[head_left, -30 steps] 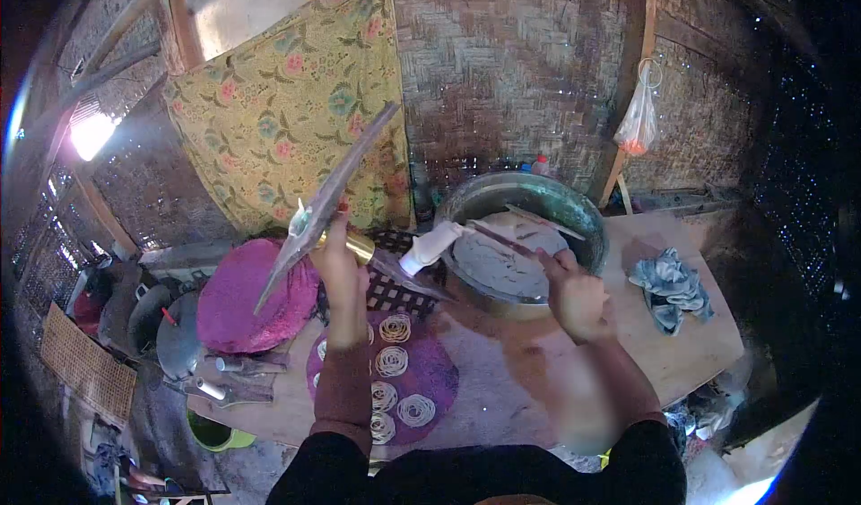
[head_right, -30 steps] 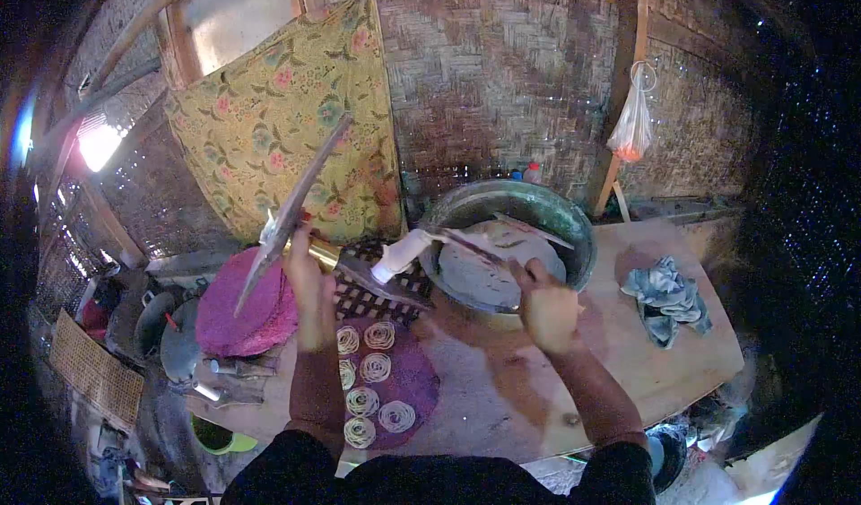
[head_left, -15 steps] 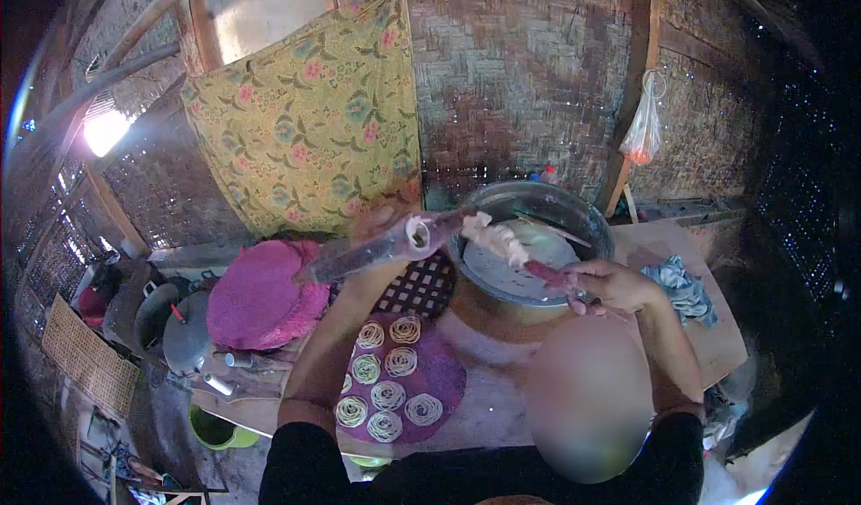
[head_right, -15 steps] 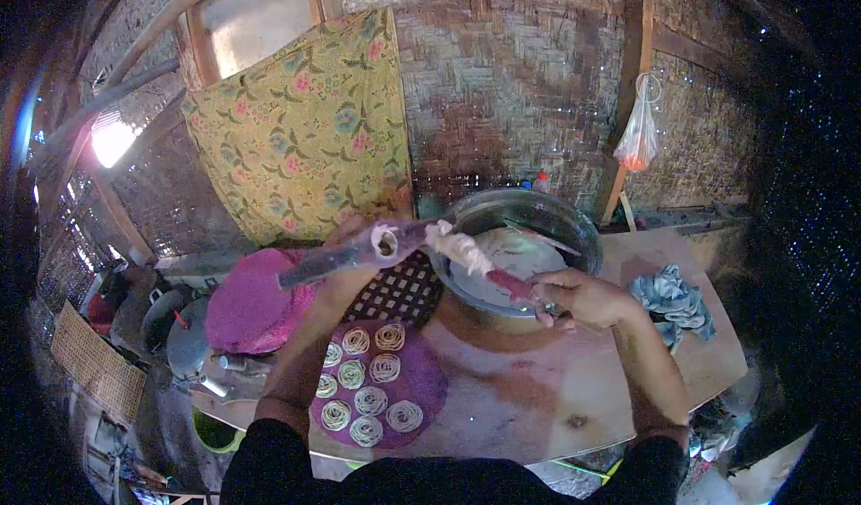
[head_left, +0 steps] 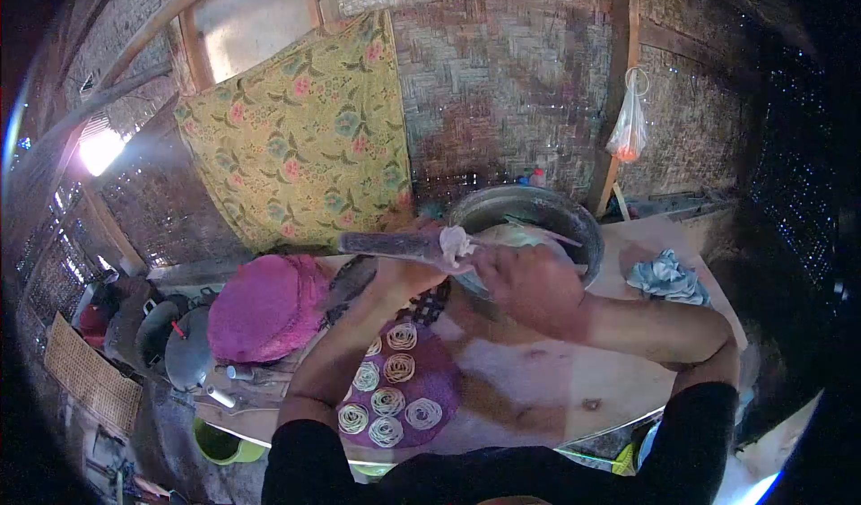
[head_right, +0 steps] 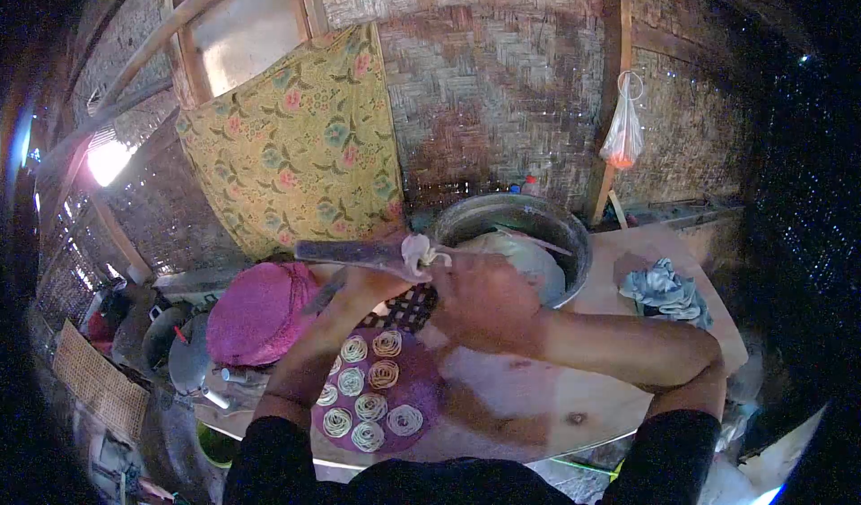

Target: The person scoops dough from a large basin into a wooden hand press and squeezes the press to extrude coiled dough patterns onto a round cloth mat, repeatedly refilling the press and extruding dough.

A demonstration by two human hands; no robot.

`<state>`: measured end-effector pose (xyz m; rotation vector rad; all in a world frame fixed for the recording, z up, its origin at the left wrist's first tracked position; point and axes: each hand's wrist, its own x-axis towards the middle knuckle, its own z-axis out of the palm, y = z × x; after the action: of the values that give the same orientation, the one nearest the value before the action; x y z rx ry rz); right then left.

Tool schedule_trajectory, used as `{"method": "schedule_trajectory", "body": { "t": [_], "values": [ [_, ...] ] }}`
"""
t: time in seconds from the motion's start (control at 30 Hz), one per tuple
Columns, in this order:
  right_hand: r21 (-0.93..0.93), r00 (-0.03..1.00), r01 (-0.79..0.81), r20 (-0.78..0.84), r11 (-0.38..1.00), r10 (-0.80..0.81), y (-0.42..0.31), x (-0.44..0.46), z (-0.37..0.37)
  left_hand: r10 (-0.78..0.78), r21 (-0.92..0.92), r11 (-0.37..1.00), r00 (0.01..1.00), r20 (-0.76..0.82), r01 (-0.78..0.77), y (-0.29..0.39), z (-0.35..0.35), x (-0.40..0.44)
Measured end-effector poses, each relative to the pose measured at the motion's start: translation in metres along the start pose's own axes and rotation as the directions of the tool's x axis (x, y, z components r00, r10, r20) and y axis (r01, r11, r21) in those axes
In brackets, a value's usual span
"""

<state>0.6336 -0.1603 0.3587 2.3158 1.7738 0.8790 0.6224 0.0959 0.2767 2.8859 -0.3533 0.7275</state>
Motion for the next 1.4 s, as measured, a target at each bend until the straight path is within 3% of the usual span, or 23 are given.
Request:
{"method": "schedule_trajectory", "body": {
  "t": [0.03,0.2,0.27,0.33,0.4,0.5,0.57,0.7,0.8,0.83,0.9,0.93,0.97,1.0,1.07,1.1,1.17,1.23,1.27,1.3,1.33,1.37,1.4],
  "values": [
    [-0.166,0.991,0.041,-0.12,0.985,-0.061,-0.01,-0.003,-0.007,-0.033,0.043,0.998,0.998,-0.049,0.035,-0.005,0.002,-0.008],
    [-0.152,0.996,-0.018,-0.089,0.988,0.004,0.007,-0.031,-0.038,-0.14,0.243,0.942,0.929,-0.342,0.232,-0.016,-0.027,-0.03],
    [-0.14,0.997,-0.067,-0.039,0.988,0.062,0.016,-0.027,-0.048,-0.134,0.346,0.906,0.94,-0.314,0.245,-0.001,-0.045,-0.023],
    [-0.132,0.974,-0.114,-0.211,0.985,0.084,0.021,-0.016,-0.052,-0.047,0.302,0.932,0.894,-0.445,0.199,-0.011,-0.024,-0.021],
    [-0.13,0.991,-0.073,-0.117,0.989,0.058,0.026,-0.007,-0.048,-0.354,-0.197,0.935,0.829,-0.432,0.296,-0.056,0.026,-0.011],
    [-0.104,0.99,-0.033,-0.14,0.994,0.018,0.043,0.009,-0.052,-0.153,0.02,0.983,0.878,-0.453,0.182,-0.015,-0.005,0.015],
    [-0.114,0.999,0.033,0.036,0.993,-0.029,0.05,0.02,-0.046,-0.018,0.151,0.984,0.901,-0.434,0.093,0.016,-0.019,0.033],
    [-0.137,1.0,0.011,-0.016,0.99,-0.014,0.045,0.006,-0.021,0.174,0.279,0.959,0.865,-0.471,-0.041,0.02,-0.019,0.057],
    [-0.216,0.989,-0.147,-0.051,0.965,0.139,0.05,-0.029,-0.023,0.174,0.29,0.957,0.838,-0.516,-0.02,0.013,-0.026,0.067],
    [-0.037,0.955,-0.29,-0.076,0.956,0.287,0.056,-0.042,-0.023,0.129,0.229,0.973,0.842,-0.525,-0.006,0.011,-0.028,0.068],
    [0.132,0.898,-0.417,-0.091,0.899,0.43,0.064,-0.058,-0.007,0.047,0.111,0.994,0.837,-0.545,0.017,0.008,-0.034,0.077],
    [0.326,0.812,-0.53,-0.071,0.783,0.579,0.065,-0.061,0.024,0.006,0.049,0.998,0.836,-0.549,0.026,0.008,-0.035,0.083],
    [0.506,0.706,-0.606,-0.013,0.614,0.708,0.064,-0.062,0.053,-0.167,-0.252,0.967,0.813,-0.557,0.027,0.004,-0.02,0.098],
    [0.508,0.698,-0.613,-0.011,0.605,0.716,0.057,-0.058,0.08,-0.161,-0.252,0.968,0.819,-0.551,0.021,0.012,-0.018,0.1],
    [0.84,0.617,-0.403,-0.044,0.363,0.786,0.04,-0.04,0.114,-0.127,0.189,0.947,0.844,-0.522,0.26,0.03,-0.02,0.102],
    [0.839,0.612,-0.407,-0.042,0.36,0.789,0.035,-0.035,0.108,0.054,0.154,0.987,0.824,-0.564,0.041,0.025,-0.007,0.11],
    [0.927,0.657,-0.31,0.047,0.213,0.752,0.024,-0.028,0.092,0.15,0.283,0.959,0.793,-0.591,0.029,0.02,0.003,0.115],
    [0.931,0.671,-0.31,0.071,0.193,0.738,0.015,-0.028,0.091,0.264,0.462,0.886,0.795,-0.546,0.023,0.02,0.001,0.11],
    [0.934,0.687,-0.309,0.087,0.182,0.721,0.013,-0.028,0.09,0.266,0.464,0.886,0.796,-0.543,0.02,0.017,-0.002,0.109],
    [0.934,0.688,-0.31,0.089,0.18,0.721,0.014,-0.031,0.085,0.133,0.344,0.936,0.834,-0.536,0.071,0.014,-0.005,0.107],
    [0.935,0.715,-0.354,0.277,-0.009,0.643,0.016,-0.037,0.079,-0.005,0.219,0.966,0.862,-0.507,0.135,0.012,-0.006,0.102],
    [0.895,0.729,-0.403,0.44,-0.19,0.525,0.02,-0.04,0.076,0.078,0.147,0.989,0.818,-0.57,0.008,0.01,-0.011,0.1],
    [0.896,0.733,-0.4,0.438,-0.191,0.52,0.031,-0.045,0.077,0.077,0.151,0.988,0.819,-0.569,0.012,0.009,-0.017,0.097]
  ]
}}
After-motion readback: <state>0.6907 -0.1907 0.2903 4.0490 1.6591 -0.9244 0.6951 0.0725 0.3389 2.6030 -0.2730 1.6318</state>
